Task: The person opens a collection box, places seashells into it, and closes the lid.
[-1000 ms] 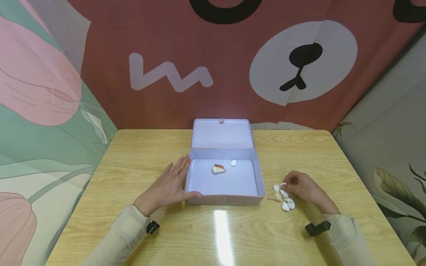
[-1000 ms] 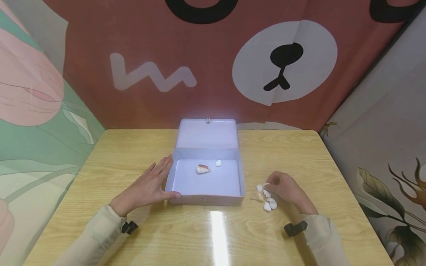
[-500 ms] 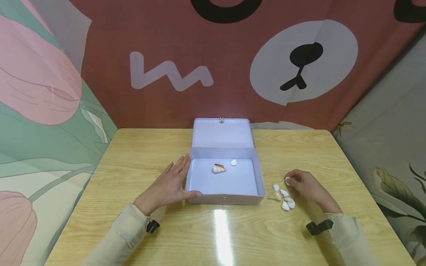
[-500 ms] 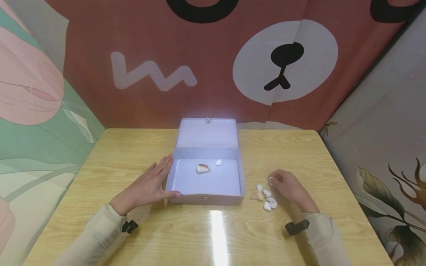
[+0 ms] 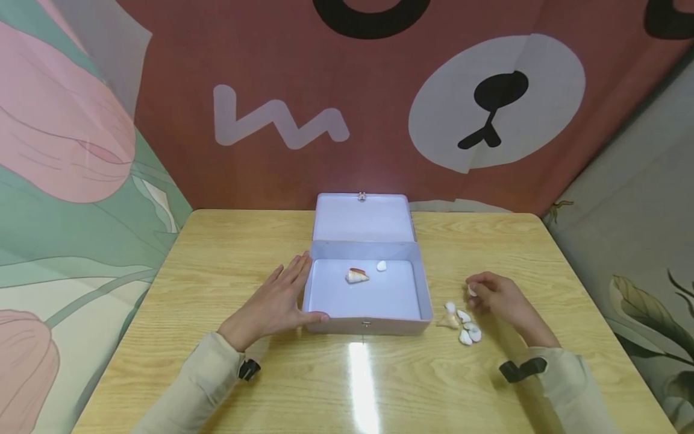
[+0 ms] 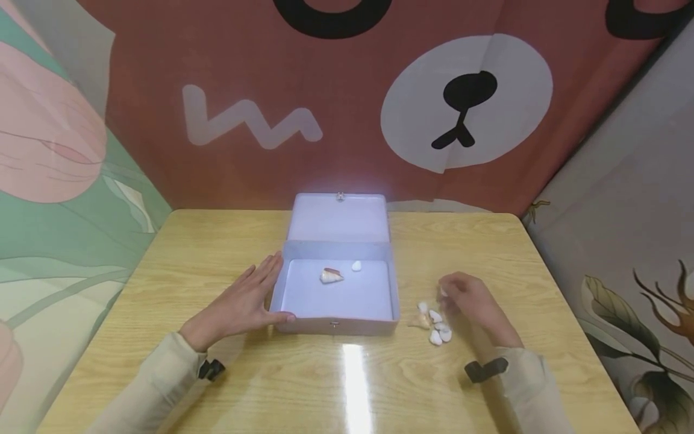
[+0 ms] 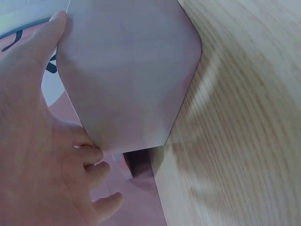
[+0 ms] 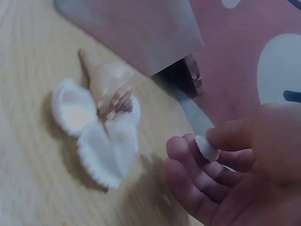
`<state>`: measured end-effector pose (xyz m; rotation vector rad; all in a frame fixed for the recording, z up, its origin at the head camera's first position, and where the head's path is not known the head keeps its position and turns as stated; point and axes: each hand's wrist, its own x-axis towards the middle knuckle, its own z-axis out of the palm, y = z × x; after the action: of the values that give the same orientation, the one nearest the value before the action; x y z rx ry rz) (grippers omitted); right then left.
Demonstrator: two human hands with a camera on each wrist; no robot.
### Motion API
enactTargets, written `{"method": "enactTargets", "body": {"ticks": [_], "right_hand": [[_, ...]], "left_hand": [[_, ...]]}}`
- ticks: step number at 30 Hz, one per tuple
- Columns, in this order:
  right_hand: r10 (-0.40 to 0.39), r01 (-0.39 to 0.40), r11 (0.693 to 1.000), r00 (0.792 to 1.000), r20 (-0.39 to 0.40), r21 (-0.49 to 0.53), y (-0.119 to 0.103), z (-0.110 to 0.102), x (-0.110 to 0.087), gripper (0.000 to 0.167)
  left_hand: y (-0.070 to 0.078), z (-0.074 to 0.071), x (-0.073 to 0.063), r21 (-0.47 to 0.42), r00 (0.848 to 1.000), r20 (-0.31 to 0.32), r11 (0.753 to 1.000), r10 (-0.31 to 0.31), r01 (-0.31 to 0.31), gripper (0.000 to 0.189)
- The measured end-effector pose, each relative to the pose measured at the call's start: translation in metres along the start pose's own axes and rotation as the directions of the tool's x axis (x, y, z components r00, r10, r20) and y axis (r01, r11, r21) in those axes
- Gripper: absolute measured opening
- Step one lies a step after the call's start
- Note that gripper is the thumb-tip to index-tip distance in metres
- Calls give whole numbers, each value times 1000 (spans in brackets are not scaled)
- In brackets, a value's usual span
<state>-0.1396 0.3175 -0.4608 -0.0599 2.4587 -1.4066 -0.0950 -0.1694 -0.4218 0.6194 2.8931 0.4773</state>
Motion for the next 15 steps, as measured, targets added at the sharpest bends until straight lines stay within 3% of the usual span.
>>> {"method": "enactTargets", "body": {"ticks": [4,10,15], "right_hand": [[-7,8,996,1000,-13,89,-4,-4,0,44],[-40,33,979,999,30,203,-8,-9,1,53],[-97,62,933,992,83,354,-12,-10,2,38]], "left_hand": [[1,0,0,0,1000,5,1000,2,-2,127],[1,0,0,1,1000,6,1000,-2,2,127],[1,0,1,-6,1000,2,1000,-5,5,127]]}}
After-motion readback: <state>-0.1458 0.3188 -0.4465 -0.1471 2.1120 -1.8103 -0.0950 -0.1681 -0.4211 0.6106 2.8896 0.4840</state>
